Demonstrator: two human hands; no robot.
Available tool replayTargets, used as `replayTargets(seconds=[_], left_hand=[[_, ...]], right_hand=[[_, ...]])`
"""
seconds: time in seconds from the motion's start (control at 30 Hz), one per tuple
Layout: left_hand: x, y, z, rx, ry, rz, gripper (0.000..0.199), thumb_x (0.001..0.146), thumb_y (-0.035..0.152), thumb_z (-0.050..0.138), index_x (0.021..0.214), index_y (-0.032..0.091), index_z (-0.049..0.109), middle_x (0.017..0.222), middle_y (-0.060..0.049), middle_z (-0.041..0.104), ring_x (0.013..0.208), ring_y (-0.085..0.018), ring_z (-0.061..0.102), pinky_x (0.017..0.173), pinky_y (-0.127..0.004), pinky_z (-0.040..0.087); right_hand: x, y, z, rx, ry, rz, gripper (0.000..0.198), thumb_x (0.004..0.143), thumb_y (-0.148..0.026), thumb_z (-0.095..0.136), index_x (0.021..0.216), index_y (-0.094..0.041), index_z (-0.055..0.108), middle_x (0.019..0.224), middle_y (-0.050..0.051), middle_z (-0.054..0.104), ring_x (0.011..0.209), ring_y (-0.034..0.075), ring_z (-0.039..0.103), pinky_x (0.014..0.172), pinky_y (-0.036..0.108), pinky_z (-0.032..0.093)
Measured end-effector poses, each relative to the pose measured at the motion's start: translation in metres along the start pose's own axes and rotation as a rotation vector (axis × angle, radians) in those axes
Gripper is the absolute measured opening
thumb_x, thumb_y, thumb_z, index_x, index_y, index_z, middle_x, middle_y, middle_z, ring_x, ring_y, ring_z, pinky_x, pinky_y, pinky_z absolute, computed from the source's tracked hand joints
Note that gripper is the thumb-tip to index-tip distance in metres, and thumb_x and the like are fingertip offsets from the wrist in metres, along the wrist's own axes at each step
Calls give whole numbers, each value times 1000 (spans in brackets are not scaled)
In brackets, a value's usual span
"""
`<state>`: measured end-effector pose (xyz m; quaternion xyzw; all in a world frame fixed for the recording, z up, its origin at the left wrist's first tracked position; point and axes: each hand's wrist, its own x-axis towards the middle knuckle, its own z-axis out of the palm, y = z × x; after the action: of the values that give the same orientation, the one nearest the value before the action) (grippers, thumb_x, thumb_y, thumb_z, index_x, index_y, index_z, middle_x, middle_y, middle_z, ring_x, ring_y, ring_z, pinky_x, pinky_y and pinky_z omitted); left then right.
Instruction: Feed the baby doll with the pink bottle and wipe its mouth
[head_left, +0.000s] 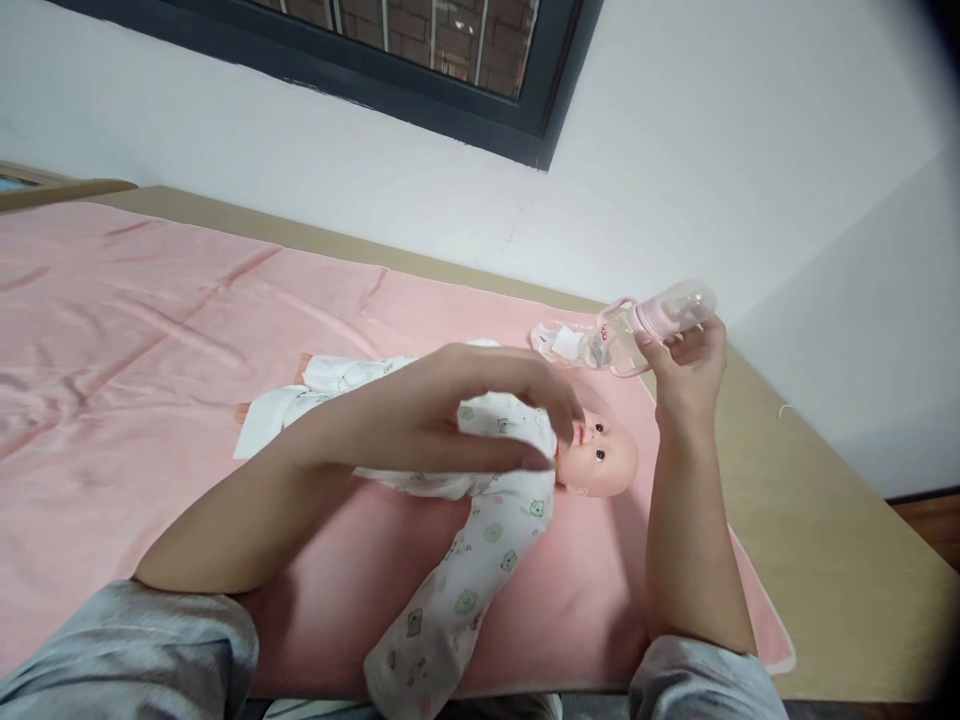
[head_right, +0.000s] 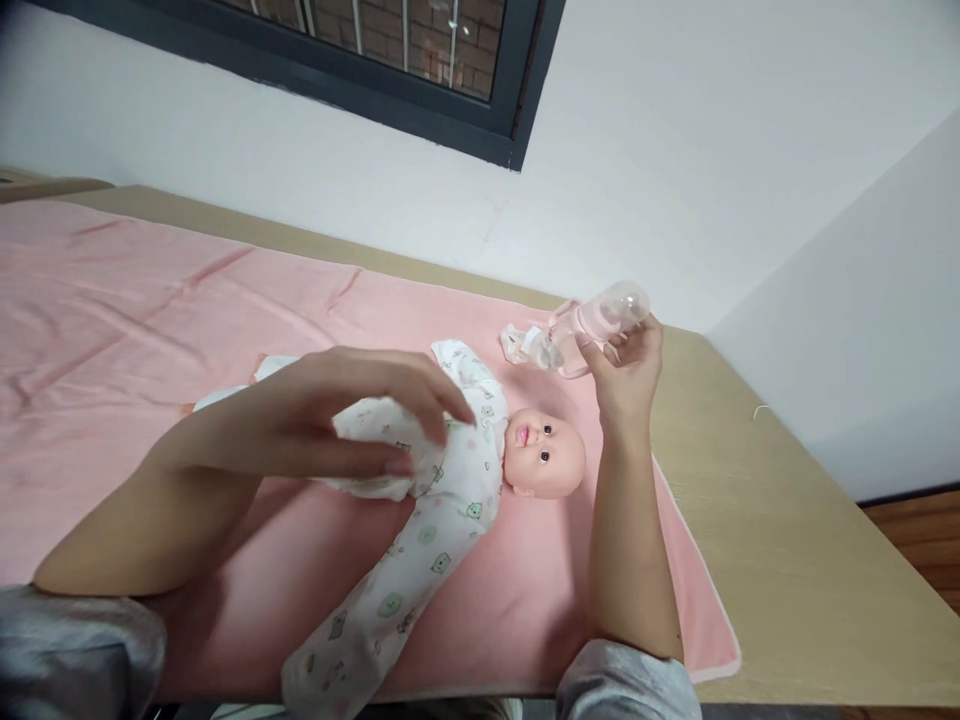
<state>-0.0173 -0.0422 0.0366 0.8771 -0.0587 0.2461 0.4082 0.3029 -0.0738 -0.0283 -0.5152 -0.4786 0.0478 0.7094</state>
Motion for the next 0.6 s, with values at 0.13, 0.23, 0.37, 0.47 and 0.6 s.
replayTargets(seconds=[0.13,0.23,0.37,0.47,0.6], left_hand=[[5,-19,13,130,343,-71,27,89,19,65,116,22,62,120,-6,67,112,-18,64,99,-32,53],[11,-32,22,149,477,-86,36,88,22,67,122,23,56,128,-6,62,116,-18,62,101,-31,51],[14,-39,26,254,493,-121,52,84,25,71,131,24,48,135,-5,57,121,-19,59,102,-31,50],[14,-39,28,340,494,-185,57,84,29,70,135,25,45,136,-4,58,122,-21,58,101,-32,48],[15,-38,32,369,448,-248,54,85,38,65,134,25,44,136,-4,58,118,-23,61,96,-33,50]], right_hand=[[-20,-32,18,43,-144,-29,65,68,-37,82,124,-29,51,123,6,58,119,24,57,100,46,51],[-37,-51,33,58,-268,-26,66,70,-42,82,126,-31,49,126,6,58,122,24,57,102,46,51],[-58,-67,49,65,-350,-9,67,72,-48,79,129,-34,47,132,5,56,126,24,55,104,46,51],[-68,-73,58,79,-367,-2,63,73,-47,79,126,-35,48,133,3,54,127,23,53,106,47,50],[-78,-72,67,95,-391,21,62,73,-45,79,126,-35,48,134,2,52,128,23,52,107,49,50]])
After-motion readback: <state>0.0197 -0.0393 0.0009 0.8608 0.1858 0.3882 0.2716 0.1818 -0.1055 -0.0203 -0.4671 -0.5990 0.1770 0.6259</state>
